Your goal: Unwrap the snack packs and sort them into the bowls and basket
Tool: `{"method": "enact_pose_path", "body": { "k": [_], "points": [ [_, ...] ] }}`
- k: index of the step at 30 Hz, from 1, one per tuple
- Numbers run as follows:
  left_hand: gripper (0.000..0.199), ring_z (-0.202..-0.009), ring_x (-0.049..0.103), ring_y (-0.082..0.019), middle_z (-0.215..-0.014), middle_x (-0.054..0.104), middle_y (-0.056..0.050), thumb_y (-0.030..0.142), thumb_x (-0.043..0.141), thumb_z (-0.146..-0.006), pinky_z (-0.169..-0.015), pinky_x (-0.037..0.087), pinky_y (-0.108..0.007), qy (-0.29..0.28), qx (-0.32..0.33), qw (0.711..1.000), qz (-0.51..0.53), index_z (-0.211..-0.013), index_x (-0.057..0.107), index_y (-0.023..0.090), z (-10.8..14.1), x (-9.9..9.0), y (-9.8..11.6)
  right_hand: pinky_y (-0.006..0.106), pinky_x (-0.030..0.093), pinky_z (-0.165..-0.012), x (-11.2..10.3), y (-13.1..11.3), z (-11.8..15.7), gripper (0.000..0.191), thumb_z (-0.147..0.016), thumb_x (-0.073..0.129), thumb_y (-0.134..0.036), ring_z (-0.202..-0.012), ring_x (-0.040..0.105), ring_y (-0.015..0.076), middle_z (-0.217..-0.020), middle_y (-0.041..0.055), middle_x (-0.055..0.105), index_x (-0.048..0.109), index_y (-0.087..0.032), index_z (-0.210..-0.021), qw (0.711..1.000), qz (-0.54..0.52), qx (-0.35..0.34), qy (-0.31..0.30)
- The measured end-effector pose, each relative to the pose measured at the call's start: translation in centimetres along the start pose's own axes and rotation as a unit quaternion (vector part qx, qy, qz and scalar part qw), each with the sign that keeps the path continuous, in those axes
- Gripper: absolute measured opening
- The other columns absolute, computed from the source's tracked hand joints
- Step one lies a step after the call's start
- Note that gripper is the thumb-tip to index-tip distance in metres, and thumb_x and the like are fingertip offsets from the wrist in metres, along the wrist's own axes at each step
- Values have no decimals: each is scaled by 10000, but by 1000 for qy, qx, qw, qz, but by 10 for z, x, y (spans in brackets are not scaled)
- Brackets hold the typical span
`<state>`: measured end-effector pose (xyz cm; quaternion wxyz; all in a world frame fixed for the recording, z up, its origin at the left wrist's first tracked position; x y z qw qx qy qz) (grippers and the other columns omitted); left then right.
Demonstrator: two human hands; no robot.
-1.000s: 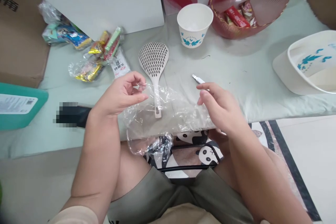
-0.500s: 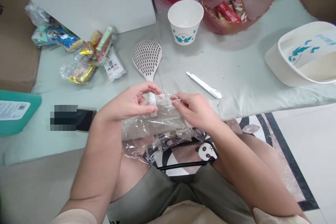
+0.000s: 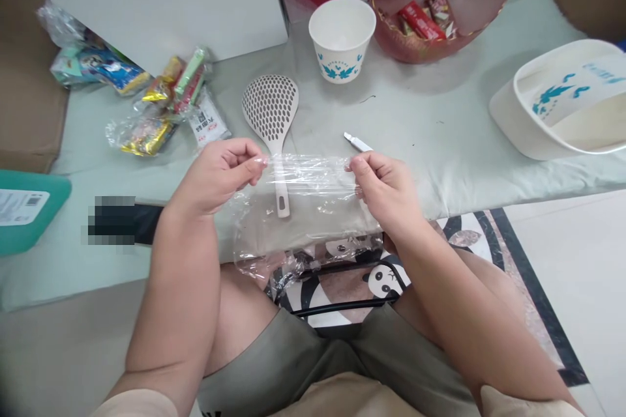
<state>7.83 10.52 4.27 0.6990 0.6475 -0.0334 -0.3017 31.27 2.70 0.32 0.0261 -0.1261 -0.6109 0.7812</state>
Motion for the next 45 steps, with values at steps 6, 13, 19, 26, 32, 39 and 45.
{"method": "enact_pose_path", "body": {
  "k": [6,13,19,26,32,39,45],
  "points": [
    [203,-757,665,-154,-825,740,-37,382,733,-779,-680,513,-261,-99,-10,992,-80,-806,674,189,4,1,-3,243,344,-488,7,0,2,329,-899,653,-511,-498,444,94,-556,-35,511,627,-210,-768,996,8,23,-82],
    [241,-653,690,-138,-760,750,-41,402,662,-874,-588,514,-236,-209,-59,974,-64,-807,695,173,9,27,-1,247,321,-494,17,-1,5,267,-921,601,-440,-509,439,100,-552,-45,475,643,-196,-822,987,53,25,-151],
    [423,-348,430,-62,-537,576,32,589,647,-878,-343,214,-247,29,-53,991,122,-714,550,212,5,-1,-3,277,513,-692,2,12,-6,203,-926,583,-385,-724,626,138,-780,-16,619,611,-249,-1075,998,-44,-4,-35],
    [487,-414,259,-27,-565,435,100,670,694,-821,-439,132,-261,241,-122,913,305,-817,461,242,-1,-28,-27,475,617,-912,15,12,-8,520,-855,520,-751,-1138,726,281,-1203,103,733,545,-287,-1088,977,-169,59,-117],
    [474,-403,417,-81,-615,610,54,711,657,-798,-428,219,-297,252,-82,946,189,-837,498,266,-3,-30,-35,334,614,-714,26,17,1,411,-856,707,-570,-725,740,177,-906,69,777,658,-210,-1049,978,-115,106,-136],
    [401,-361,349,-65,-464,497,83,637,639,-863,-386,141,-294,332,-75,932,126,-786,520,262,3,-51,-39,259,412,-470,5,8,-4,338,-900,660,-559,-424,467,100,-505,-57,512,666,-223,-857,992,-112,61,-20],
    [533,-503,585,-100,-559,649,35,751,597,-835,-494,379,-238,238,-128,942,197,-910,610,224,1,-48,-46,277,369,-473,-5,8,-9,319,-893,623,-548,-468,426,114,-551,-48,419,583,-250,-787,989,-141,36,30]
  ]
}}
Point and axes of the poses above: each hand's wrist, its own z-axis away from the middle knuckle, its own x-axis out of the palm, y = z × x, the point moved 5 cm from there along -z, towards the middle knuckle
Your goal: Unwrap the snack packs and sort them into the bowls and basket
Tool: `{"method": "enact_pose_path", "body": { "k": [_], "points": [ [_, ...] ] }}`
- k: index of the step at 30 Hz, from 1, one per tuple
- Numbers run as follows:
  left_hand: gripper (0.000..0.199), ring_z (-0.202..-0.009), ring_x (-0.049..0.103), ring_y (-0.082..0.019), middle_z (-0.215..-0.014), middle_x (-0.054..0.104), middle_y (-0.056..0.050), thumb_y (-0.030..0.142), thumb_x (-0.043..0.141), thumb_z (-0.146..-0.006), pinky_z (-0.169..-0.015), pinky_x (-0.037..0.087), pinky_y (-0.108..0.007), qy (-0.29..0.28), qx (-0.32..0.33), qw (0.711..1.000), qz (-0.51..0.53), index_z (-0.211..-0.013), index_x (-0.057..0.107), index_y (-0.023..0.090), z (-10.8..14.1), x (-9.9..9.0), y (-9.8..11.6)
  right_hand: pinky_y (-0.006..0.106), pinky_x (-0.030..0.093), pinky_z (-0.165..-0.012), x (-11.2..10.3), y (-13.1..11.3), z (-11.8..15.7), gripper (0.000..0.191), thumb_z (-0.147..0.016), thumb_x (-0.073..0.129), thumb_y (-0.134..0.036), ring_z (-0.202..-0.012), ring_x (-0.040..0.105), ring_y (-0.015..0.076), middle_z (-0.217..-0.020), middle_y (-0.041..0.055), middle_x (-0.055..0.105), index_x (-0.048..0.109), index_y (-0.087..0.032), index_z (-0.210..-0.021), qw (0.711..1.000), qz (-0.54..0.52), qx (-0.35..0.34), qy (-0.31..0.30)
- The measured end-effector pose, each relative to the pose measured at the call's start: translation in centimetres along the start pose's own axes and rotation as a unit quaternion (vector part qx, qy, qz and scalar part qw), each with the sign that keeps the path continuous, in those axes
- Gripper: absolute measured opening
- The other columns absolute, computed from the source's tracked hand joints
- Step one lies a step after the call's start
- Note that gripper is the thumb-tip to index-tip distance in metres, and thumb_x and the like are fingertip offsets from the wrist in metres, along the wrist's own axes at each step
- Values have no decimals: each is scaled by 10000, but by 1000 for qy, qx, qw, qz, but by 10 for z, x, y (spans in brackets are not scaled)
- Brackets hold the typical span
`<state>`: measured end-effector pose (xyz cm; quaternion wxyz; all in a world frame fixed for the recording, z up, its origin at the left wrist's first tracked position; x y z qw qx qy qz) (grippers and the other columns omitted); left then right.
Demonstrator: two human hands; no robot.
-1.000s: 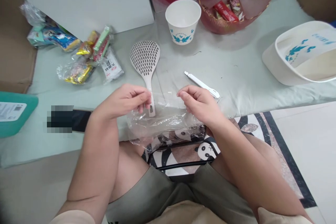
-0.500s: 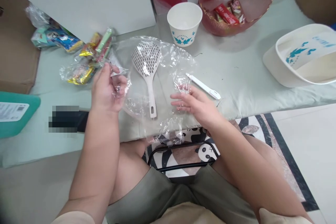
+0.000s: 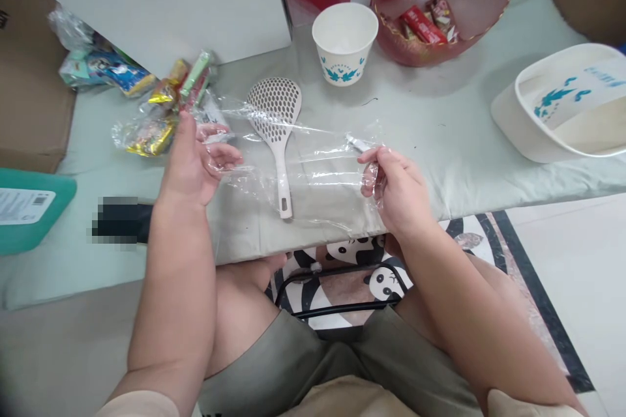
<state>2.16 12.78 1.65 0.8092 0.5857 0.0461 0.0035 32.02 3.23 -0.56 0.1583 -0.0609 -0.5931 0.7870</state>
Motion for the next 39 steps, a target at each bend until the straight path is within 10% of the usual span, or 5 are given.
{"method": "enact_pose_path", "body": {
  "k": [9,17,23,31,39],
  "points": [
    [401,-824,771,-199,-708,759,-65,508,869,-709,-780,587,-281,-293,-10,950,-111,-792,690,158,20,22,-6,286,323,-479,-18,0,-13,310,-893,585,-555,-480,338,119,-596,-42,350,515,-270,-792,999,-34,-26,23],
    [281,-273,237,-44,-374,391,103,444,754,-824,-321,159,-191,-192,5,979,-70,-773,591,220,20,24,2,321,385,-492,-21,-4,-15,318,-963,503,-555,-480,422,146,-590,-32,374,519,-280,-805,996,38,-77,2],
    [313,-355,338,-48,-445,465,44,407,686,-853,-347,192,-190,-104,49,992,-47,-639,601,195,7,15,-3,273,477,-520,-21,-3,-9,229,-949,567,-468,-612,642,140,-779,10,637,575,-254,-869,993,-5,-36,108],
    [263,-476,573,-76,-644,673,-19,322,638,-868,-459,456,-181,8,-7,998,64,-657,659,166,1,12,-4,221,291,-366,-15,-7,-5,218,-885,732,-427,-357,361,60,-456,-76,456,680,-218,-852,994,-16,-24,104],
    [256,-296,248,-31,-405,436,60,313,701,-829,-330,123,-195,-3,-9,999,47,-620,651,176,5,12,1,244,217,-352,-16,-10,-5,202,-899,708,-411,-326,299,71,-395,-87,383,680,-219,-843,995,-8,-30,99]
  ]
}}
Point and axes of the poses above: each hand's wrist, its own z-axis away from the middle knuckle, its own x-axis out of the palm, y = z × x, the point moved 5 cm from there along -z, towards the middle knuckle
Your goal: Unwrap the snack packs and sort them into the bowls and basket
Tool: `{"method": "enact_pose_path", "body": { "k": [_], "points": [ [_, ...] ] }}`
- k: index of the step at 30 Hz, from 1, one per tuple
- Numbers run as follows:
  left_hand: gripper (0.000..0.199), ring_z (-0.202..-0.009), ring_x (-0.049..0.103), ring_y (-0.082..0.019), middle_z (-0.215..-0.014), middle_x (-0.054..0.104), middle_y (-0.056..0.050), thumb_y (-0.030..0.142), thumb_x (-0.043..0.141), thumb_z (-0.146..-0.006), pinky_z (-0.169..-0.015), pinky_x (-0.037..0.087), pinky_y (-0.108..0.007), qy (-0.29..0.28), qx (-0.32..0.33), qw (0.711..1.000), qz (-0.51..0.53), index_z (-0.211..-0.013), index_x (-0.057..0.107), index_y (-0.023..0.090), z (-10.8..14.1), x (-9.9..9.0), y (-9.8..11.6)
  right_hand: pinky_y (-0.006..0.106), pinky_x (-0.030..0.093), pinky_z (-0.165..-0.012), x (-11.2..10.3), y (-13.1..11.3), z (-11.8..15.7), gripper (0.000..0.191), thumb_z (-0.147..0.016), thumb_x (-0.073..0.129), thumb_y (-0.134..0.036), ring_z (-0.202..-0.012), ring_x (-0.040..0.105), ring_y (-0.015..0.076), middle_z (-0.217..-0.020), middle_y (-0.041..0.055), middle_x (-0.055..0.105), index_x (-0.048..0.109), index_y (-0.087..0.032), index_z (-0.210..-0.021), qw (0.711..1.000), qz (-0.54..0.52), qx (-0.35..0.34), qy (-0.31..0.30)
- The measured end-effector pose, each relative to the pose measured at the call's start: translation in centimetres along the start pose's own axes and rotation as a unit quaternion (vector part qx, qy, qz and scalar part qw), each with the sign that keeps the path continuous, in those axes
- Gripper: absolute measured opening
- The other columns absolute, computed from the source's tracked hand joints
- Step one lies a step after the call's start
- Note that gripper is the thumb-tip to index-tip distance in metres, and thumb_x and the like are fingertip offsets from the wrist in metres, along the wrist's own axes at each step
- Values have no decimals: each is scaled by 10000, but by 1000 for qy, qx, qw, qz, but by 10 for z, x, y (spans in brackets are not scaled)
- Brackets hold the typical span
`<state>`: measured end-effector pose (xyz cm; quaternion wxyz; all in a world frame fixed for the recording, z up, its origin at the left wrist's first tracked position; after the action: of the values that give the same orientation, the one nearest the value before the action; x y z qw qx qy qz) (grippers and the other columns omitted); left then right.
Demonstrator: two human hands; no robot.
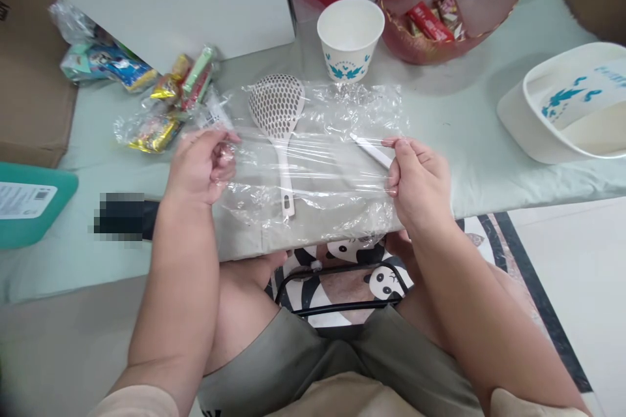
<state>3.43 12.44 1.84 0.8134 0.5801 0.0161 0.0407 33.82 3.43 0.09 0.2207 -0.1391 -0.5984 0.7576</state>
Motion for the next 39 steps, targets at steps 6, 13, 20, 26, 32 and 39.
{"method": "enact_pose_path", "body": {
  "k": [6,13,20,26,32,39],
  "points": [
    [362,-280,165,-35,-326,284,80,289,641,-911,-337,47,-231,16,-7,1000,-8,-566,604,184,-2,-2,-3,260,196,-345,-5,4,-6,242,-855,751,-375,-313,305,98,-407,-115,387,612,-289,-1034,1000,-9,4,22],
    [310,-498,545,-68,-621,594,6,167,578,-924,-457,434,-188,65,-26,995,75,-616,607,142,-2,-1,-2,262,254,-364,-8,6,-2,293,-875,736,-419,-346,374,112,-446,-95,429,607,-291,-1106,998,42,-50,7],
    [306,-466,570,-70,-645,638,-14,186,509,-975,-424,408,-160,41,-88,994,45,-685,599,154,6,1,1,269,287,-380,-5,-2,8,231,-931,670,-416,-376,414,119,-479,-77,456,626,-302,-1127,988,110,-107,-14],
    [240,-296,173,-36,-394,331,90,315,536,-1008,-348,72,-178,0,-52,998,-18,-795,564,207,12,7,4,260,284,-378,-4,-1,8,189,-940,649,-364,-390,423,119,-492,-71,461,635,-294,-1116,989,117,-92,-12],
    [236,-300,186,-39,-398,331,87,313,579,-978,-353,65,-224,24,-5,999,-34,-767,568,207,7,0,6,238,300,-373,-2,-5,9,240,-937,637,-317,-374,379,96,-518,-84,514,596,-273,-1169,991,93,-91,-18],
    [263,-478,436,-64,-584,529,87,218,784,-853,-422,154,-208,16,135,990,50,-1013,587,289,9,-7,16,266,308,-410,-4,-3,3,94,-904,667,-347,-438,398,71,-778,-10,649,669,-265,-951,993,58,-98,-35]
  ]
}}
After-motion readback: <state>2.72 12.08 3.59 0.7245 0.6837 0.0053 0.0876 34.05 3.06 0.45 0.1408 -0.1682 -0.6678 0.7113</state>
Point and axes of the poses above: each hand's wrist, its own z-axis away from the middle knuckle, its own x-axis out of the palm, y = z × x, the point moved 5 cm from there along -z, towards the middle knuckle
